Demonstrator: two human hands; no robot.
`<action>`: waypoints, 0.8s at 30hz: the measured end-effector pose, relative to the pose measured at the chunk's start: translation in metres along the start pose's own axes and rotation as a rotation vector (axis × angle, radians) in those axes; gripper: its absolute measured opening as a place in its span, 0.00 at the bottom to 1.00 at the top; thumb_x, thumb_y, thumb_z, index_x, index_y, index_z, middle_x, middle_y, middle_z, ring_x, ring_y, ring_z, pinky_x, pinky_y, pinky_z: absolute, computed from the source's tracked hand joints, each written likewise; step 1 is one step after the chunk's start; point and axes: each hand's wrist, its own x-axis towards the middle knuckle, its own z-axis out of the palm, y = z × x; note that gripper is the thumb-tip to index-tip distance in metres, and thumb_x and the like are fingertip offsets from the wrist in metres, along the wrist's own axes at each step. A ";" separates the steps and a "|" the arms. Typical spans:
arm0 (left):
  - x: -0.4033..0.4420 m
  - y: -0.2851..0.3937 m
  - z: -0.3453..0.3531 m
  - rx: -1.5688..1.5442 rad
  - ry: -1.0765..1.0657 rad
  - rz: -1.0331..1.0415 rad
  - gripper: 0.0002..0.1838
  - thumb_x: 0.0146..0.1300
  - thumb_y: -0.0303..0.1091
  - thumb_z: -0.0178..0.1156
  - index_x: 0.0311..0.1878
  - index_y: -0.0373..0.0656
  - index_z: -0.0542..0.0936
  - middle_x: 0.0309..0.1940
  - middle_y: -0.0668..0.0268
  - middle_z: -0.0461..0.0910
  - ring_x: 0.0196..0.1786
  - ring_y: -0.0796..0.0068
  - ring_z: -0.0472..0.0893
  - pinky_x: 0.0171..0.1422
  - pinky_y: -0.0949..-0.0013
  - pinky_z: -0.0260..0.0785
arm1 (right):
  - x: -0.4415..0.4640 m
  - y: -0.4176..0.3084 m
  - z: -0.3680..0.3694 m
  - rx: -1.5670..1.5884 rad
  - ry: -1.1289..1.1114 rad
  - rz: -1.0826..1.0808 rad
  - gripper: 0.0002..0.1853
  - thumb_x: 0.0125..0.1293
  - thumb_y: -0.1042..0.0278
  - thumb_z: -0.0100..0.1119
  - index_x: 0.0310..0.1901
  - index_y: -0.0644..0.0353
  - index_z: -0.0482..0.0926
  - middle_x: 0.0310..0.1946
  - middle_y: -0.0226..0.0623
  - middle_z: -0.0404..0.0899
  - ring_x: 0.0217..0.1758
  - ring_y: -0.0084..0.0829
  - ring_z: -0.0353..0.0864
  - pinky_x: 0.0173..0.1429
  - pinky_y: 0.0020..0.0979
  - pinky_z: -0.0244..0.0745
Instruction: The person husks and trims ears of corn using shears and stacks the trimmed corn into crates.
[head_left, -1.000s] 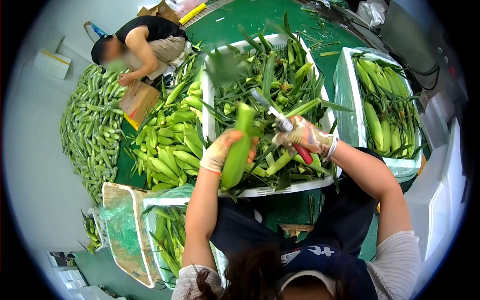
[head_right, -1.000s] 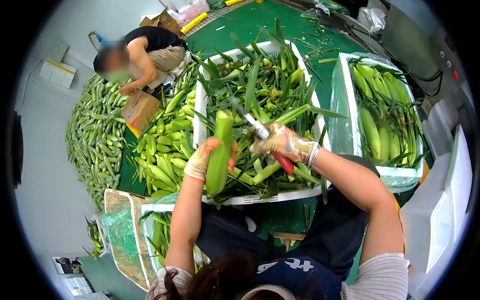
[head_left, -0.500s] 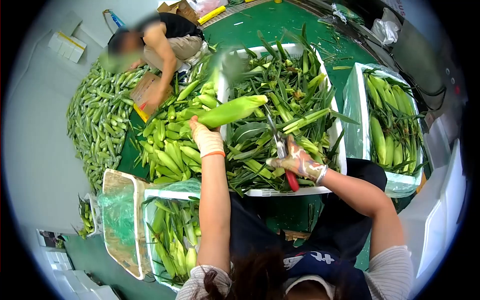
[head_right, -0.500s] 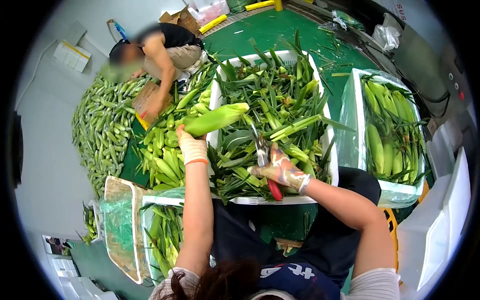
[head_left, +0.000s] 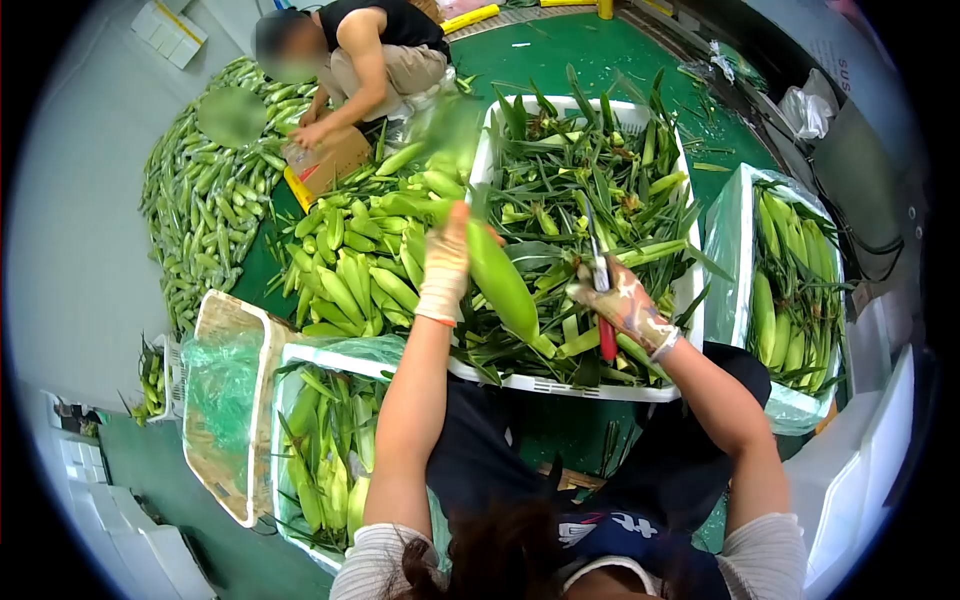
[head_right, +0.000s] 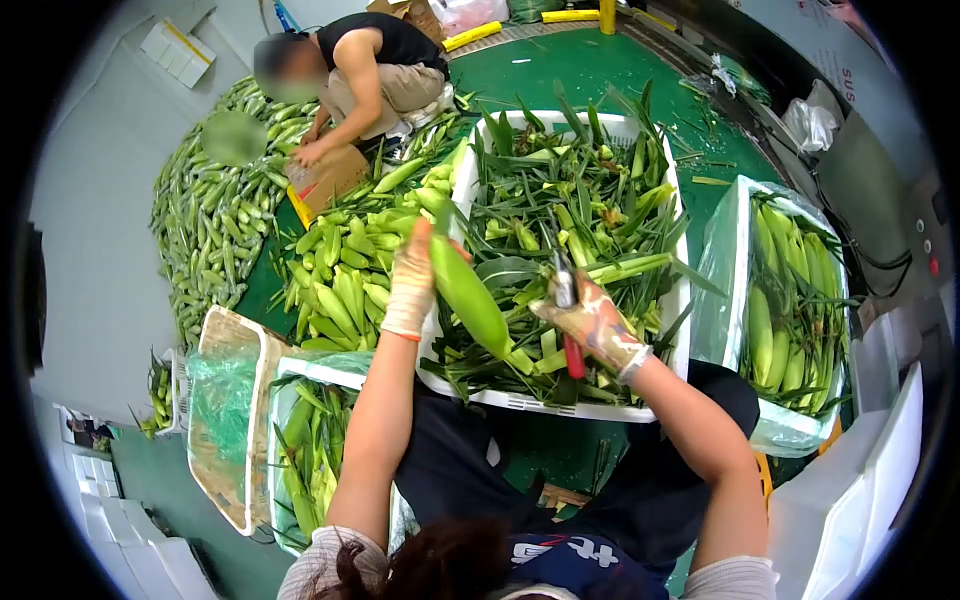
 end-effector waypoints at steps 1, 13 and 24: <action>-0.010 0.003 0.015 0.045 -0.078 -0.004 0.34 0.62 0.66 0.51 0.31 0.37 0.79 0.23 0.59 0.81 0.30 0.69 0.81 0.38 0.65 0.74 | 0.002 -0.023 0.009 -0.015 0.064 -0.092 0.22 0.54 0.54 0.70 0.40 0.59 0.71 0.31 0.33 0.74 0.35 0.29 0.74 0.44 0.33 0.74; 0.044 -0.010 -0.142 -0.187 0.406 -0.144 0.23 0.69 0.47 0.44 0.42 0.32 0.74 0.34 0.53 0.82 0.32 0.68 0.82 0.31 0.70 0.73 | 0.060 -0.027 -0.035 0.450 0.244 0.042 0.08 0.56 0.75 0.64 0.37 0.61 0.77 0.24 0.35 0.79 0.15 0.27 0.74 0.19 0.26 0.72; 0.080 -0.018 -0.038 1.402 -0.213 0.703 0.28 0.53 0.40 0.63 0.60 0.51 0.74 0.62 0.60 0.70 0.65 0.58 0.67 0.71 0.54 0.56 | 0.068 0.031 -0.123 -0.076 0.557 -0.080 0.13 0.60 0.68 0.59 0.44 0.64 0.74 0.27 0.39 0.78 0.27 0.30 0.76 0.33 0.28 0.74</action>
